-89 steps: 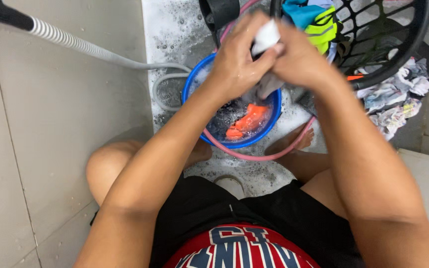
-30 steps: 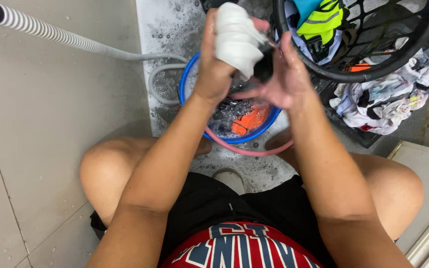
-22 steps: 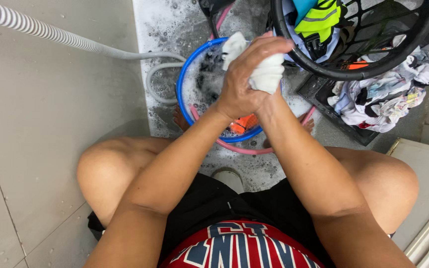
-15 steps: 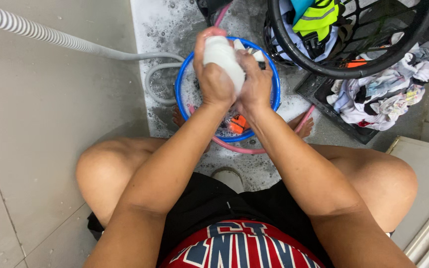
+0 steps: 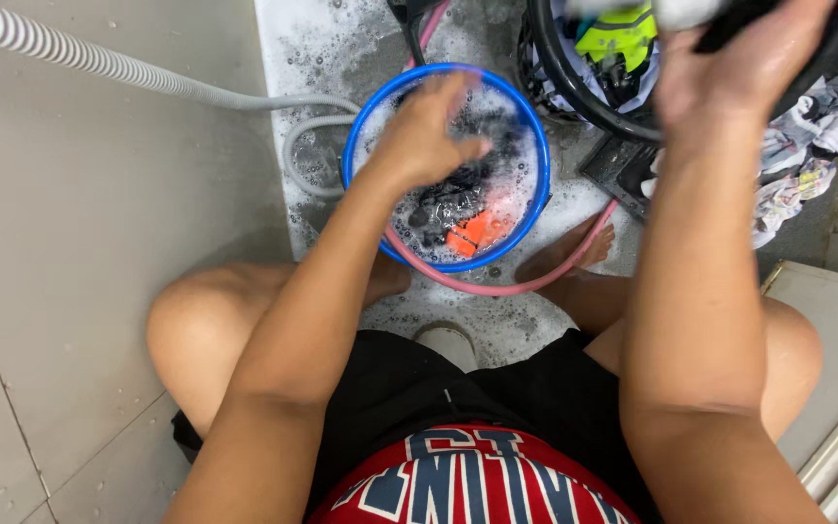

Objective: The person washes clothes by hand in a blue bucket with soapy water, scrubbing, wringing out, and transferring various items of clothing from a black basket to the bucket and back.

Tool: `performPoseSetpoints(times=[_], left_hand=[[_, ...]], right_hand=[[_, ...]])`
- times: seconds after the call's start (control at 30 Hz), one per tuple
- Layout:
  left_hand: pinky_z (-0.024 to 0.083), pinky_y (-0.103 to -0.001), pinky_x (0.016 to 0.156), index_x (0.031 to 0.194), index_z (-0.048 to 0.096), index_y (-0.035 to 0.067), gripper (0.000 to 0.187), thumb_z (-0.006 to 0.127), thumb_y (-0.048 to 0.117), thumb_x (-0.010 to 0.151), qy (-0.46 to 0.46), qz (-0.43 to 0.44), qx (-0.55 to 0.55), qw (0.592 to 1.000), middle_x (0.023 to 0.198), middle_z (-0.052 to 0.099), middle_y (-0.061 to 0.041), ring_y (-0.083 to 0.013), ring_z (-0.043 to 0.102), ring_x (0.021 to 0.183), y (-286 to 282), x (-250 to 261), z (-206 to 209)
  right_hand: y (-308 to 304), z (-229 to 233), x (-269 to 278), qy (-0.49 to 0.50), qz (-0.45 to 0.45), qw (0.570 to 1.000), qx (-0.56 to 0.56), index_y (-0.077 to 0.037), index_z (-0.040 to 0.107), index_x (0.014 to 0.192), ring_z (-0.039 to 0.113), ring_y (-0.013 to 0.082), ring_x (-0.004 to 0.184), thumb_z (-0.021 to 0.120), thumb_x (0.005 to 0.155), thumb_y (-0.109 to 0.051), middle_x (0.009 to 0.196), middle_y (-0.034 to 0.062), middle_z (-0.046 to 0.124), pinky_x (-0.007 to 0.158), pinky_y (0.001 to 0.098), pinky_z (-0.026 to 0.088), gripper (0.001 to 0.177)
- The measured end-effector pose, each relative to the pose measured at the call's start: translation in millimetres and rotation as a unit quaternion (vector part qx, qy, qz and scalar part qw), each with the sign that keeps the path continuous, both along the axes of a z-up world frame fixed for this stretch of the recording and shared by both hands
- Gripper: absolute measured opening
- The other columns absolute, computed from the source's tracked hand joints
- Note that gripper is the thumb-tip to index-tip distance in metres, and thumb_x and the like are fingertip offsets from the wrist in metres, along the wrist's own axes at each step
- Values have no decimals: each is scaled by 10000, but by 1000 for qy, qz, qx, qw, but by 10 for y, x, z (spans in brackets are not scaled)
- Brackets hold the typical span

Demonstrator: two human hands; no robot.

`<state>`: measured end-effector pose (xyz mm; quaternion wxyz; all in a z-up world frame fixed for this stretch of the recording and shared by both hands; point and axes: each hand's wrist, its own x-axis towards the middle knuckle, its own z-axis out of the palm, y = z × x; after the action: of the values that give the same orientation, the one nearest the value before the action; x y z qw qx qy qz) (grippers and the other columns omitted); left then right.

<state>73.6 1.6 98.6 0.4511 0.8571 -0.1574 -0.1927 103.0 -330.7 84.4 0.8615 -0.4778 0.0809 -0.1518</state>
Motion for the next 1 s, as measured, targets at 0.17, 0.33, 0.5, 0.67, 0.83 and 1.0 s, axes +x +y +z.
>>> performPoseSetpoints(times=[0.17, 0.33, 0.5, 0.67, 0.83, 1.0], left_hand=[[462, -559, 1006, 1291, 619, 175, 475, 727, 249, 834, -51, -130, 337, 931, 1254, 665, -97, -291, 624, 1213, -90, -447, -672], [453, -574, 925, 1223, 616, 106, 324, 578, 316, 980, 11, -60, 164, 984, 1167, 685, -182, -388, 638, 1107, -121, -386, -1080], [505, -457, 854, 1126, 582, 38, 345, 525, 369, 1046, 75, -18, -31, 997, 1004, 703, -204, -371, 684, 976, -157, -88, -744], [538, -321, 823, 1082, 617, 27, 288, 648, 312, 1064, -34, 38, -254, 966, 937, 632, -74, -134, 603, 903, -101, 136, -12], [519, -258, 806, 1069, 651, 45, 157, 707, 191, 1074, -18, -5, -298, 954, 924, 648, 57, -43, 587, 885, 284, 288, 563], [507, -297, 783, 1061, 654, 53, 189, 797, 155, 993, -18, -42, -171, 984, 917, 635, -11, -102, 575, 864, 483, 310, 400]], right_hand=[[246, -183, -42, 230, 24, 959, -165, -119, 519, 1369, 667, 261, 1153, 661, 1001, -331, 1303, 98, 638, 928, 507, 624, 448], [1174, -479, -395, 203, 363, 852, -318, -96, 547, 1379, 694, 148, 1001, 668, 795, -19, 1168, 46, 700, 823, 291, 610, 602], [1341, -516, -577, 210, 366, 771, -478, -20, 619, 1237, 677, 200, 917, 771, 715, -49, 1037, 113, 727, 858, 333, 541, 544], [1185, 349, -381, 146, 381, 796, -448, -21, 618, 1256, 651, 137, 765, 697, 783, -22, 925, 36, 702, 697, 301, 559, 480], [1229, 1293, -466, 130, 382, 801, -442, -10, 575, 1160, 622, 98, 637, 702, 837, -25, 847, 20, 641, 545, 270, 544, 348], [1152, 1184, -501, 206, 339, 757, -519, -75, 634, 1171, 599, 195, 641, 688, 832, -41, 800, 102, 644, 575, 375, 490, 344]])
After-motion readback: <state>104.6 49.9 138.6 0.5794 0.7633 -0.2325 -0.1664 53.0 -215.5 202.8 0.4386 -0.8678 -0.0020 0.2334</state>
